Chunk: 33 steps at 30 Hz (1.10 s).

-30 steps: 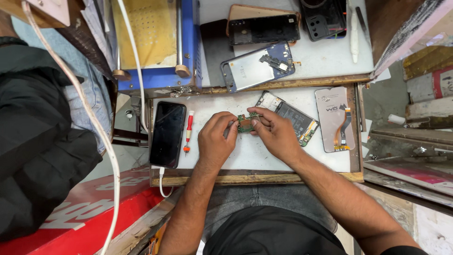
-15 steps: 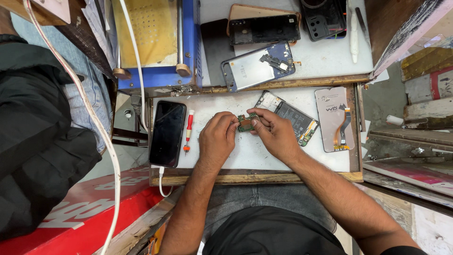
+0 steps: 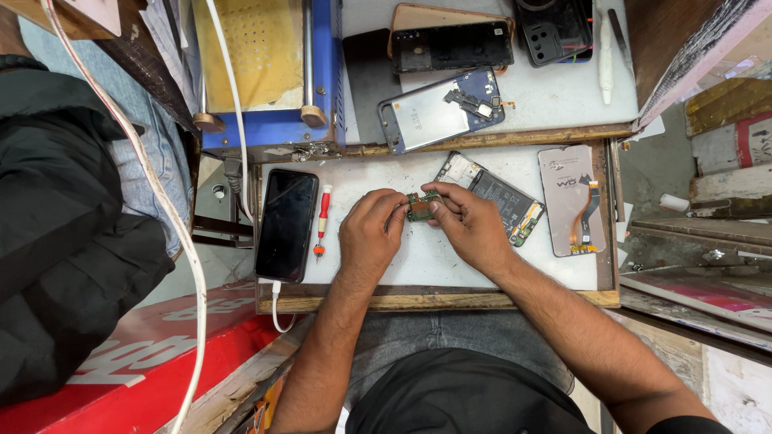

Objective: The person disassembles a smartphone by removing the back cover, disconnecting internal connectors, and extracting the motherboard. They then clean the motherboard with a brush and a liquid from a bottle before placing it back into the phone chassis.

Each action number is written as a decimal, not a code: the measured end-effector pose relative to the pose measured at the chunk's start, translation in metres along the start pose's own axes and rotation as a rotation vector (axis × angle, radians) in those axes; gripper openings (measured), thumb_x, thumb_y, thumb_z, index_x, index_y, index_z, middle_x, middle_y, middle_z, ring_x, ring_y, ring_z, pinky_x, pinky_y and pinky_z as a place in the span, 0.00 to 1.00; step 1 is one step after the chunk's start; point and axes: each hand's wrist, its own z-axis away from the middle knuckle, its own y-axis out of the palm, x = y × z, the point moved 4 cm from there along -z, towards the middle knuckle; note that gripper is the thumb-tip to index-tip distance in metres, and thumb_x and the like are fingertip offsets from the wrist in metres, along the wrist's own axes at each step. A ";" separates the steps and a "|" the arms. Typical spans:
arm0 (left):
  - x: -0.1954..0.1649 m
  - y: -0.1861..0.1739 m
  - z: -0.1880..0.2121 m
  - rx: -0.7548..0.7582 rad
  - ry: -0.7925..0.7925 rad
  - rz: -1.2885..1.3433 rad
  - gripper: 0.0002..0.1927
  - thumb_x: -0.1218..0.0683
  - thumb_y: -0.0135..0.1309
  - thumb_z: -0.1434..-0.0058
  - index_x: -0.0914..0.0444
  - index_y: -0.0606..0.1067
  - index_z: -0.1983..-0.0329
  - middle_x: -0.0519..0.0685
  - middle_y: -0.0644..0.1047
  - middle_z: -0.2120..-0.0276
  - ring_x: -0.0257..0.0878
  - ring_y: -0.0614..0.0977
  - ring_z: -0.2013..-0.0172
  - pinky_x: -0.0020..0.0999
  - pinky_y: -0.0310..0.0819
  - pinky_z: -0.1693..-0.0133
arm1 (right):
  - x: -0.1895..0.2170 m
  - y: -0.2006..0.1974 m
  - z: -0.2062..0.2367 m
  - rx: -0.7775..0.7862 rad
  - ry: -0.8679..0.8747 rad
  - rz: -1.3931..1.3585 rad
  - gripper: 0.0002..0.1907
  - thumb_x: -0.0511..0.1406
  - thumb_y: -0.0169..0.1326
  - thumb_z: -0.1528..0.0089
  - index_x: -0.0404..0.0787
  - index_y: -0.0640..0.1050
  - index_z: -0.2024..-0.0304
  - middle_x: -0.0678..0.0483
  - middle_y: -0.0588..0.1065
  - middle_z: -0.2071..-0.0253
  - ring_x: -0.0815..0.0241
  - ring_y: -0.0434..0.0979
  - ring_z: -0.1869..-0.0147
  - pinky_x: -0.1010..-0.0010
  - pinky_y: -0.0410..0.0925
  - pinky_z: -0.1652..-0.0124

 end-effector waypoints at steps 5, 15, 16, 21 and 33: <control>0.001 -0.001 0.001 -0.001 0.003 0.006 0.07 0.60 0.63 0.39 0.62 0.79 0.58 0.47 0.82 0.59 0.44 0.85 0.58 0.37 0.81 0.58 | -0.004 0.001 0.000 0.009 0.005 0.028 0.17 0.33 0.49 0.31 0.37 0.74 0.40 0.47 0.83 0.53 0.62 0.85 0.49 0.74 0.81 0.52; 0.002 -0.003 0.000 -0.016 -0.036 0.082 0.06 0.60 0.61 0.37 0.63 0.77 0.58 0.47 0.81 0.56 0.43 0.85 0.59 0.36 0.81 0.61 | -0.001 -0.002 0.002 -0.063 0.004 0.046 0.17 0.32 0.49 0.31 0.38 0.74 0.40 0.49 0.84 0.55 0.65 0.85 0.50 0.76 0.80 0.53; 0.001 -0.003 0.001 -0.029 -0.007 0.065 0.06 0.60 0.61 0.37 0.63 0.78 0.57 0.48 0.80 0.54 0.43 0.85 0.59 0.36 0.81 0.60 | 0.000 -0.002 0.003 -0.066 0.005 0.035 0.17 0.32 0.49 0.31 0.38 0.74 0.40 0.49 0.84 0.55 0.65 0.85 0.50 0.76 0.80 0.53; -0.003 -0.002 0.001 -0.018 0.041 0.038 0.07 0.59 0.62 0.37 0.63 0.80 0.56 0.49 0.78 0.50 0.40 0.86 0.60 0.34 0.82 0.61 | 0.000 -0.002 0.002 -0.067 0.034 0.007 0.17 0.32 0.49 0.31 0.38 0.74 0.39 0.48 0.83 0.55 0.64 0.85 0.51 0.75 0.81 0.53; -0.005 0.005 0.003 -0.044 0.043 -0.013 0.08 0.60 0.64 0.39 0.64 0.82 0.56 0.48 0.80 0.52 0.41 0.85 0.58 0.34 0.82 0.58 | -0.008 -0.002 0.001 -0.025 0.053 -0.082 0.19 0.33 0.48 0.29 0.38 0.72 0.36 0.45 0.83 0.60 0.63 0.83 0.50 0.73 0.81 0.49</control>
